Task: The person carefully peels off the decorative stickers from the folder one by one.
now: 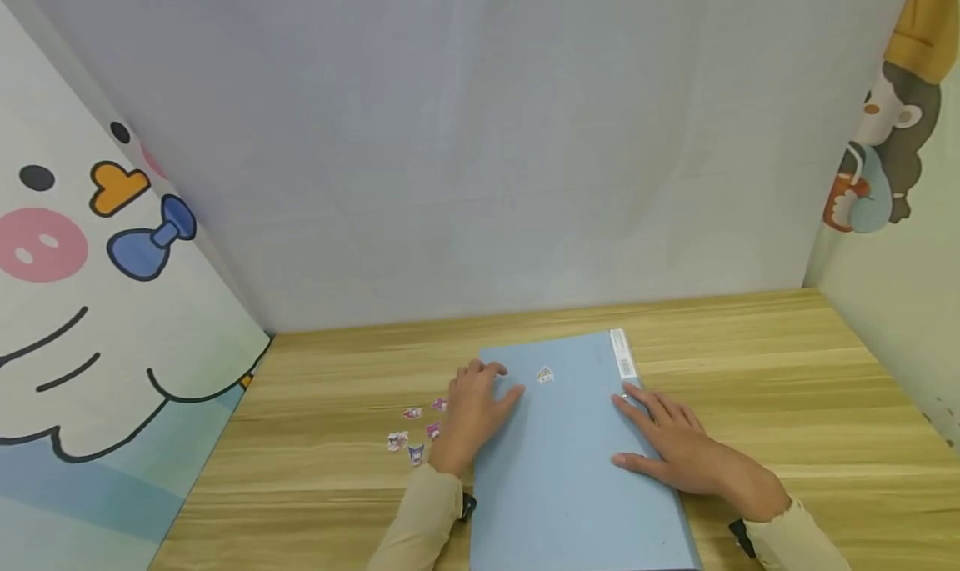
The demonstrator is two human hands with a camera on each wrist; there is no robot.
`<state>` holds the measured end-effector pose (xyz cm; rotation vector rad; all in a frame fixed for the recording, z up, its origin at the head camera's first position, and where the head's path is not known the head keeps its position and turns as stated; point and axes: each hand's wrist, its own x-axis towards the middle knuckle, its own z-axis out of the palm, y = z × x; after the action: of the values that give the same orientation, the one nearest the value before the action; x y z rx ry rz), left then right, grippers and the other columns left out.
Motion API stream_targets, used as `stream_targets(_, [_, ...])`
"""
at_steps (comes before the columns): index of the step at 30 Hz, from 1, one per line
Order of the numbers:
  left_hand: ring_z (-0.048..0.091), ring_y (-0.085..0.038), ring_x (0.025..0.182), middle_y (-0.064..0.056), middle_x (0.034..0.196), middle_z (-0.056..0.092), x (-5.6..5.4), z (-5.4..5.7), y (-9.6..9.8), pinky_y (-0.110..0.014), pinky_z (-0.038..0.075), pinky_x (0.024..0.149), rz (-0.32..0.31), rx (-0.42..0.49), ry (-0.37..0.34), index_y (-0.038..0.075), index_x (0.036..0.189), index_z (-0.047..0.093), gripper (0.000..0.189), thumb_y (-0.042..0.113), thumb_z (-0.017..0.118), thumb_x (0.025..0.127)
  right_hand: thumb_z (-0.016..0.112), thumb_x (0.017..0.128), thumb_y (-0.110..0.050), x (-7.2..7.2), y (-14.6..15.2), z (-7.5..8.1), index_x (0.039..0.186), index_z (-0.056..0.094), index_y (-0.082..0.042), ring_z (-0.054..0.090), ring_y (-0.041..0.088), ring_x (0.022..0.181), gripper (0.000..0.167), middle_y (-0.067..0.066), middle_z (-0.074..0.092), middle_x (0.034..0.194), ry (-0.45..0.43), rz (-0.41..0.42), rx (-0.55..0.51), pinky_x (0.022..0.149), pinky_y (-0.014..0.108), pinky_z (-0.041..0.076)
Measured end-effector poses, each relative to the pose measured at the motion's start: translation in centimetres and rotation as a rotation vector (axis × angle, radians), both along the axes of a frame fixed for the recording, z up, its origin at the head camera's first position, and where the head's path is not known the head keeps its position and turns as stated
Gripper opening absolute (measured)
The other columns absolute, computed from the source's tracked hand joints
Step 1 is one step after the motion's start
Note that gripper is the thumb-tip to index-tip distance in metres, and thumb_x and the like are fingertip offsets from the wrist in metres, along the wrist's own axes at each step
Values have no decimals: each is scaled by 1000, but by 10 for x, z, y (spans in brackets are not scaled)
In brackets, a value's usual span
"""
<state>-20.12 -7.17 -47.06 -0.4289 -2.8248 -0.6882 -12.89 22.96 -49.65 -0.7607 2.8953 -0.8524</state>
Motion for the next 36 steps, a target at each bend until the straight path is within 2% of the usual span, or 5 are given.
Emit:
stream_targets(7, [57, -33, 99, -16, 106, 62, -5, 1, 12, -49, 48, 85, -34, -20, -5, 6, 118, 71, 38, 34, 76, 94, 66, 98, -49, 2, -2, 5, 153, 41, -4, 34, 49, 138, 75, 23, 33, 159, 63, 5, -11, 104, 71, 25])
stream_targets(13, [55, -34, 102, -18, 110, 60, -7, 4, 25, -50, 47, 87, -46, 1, -41, 4, 121, 69, 39, 33, 75, 95, 66, 98, -47, 5, -6, 19, 154, 41, -2, 34, 49, 141, 76, 23, 32, 160, -9, -5, 39, 107, 71, 26])
stream_targets(17, [54, -34, 102, -19, 113, 60, -10, 6, 32, -50, 46, 86, -63, 10, -54, 5, 119, 70, 36, 32, 73, 96, 66, 98, -47, 6, -7, 24, 155, 41, -2, 33, 49, 142, 76, 23, 31, 161, -32, -15, 54, 108, 70, 25])
stream_targets(26, [57, -33, 100, -18, 113, 63, -18, 6, 40, -47, 49, 82, -110, -23, -131, 8, 120, 72, 30, 24, 76, 94, 66, 98, -47, 6, -7, 24, 154, 41, -2, 34, 49, 142, 76, 23, 32, 161, -22, -12, 51, 107, 71, 26])
stream_targets(36, [56, -31, 99, -15, 107, 59, -22, 3, 46, -45, 51, 81, -122, 9, -198, 3, 116, 70, 26, 16, 76, 94, 66, 98, -47, 5, -7, 22, 154, 41, -2, 34, 50, 141, 76, 24, 32, 160, -14, -9, 55, 107, 71, 27])
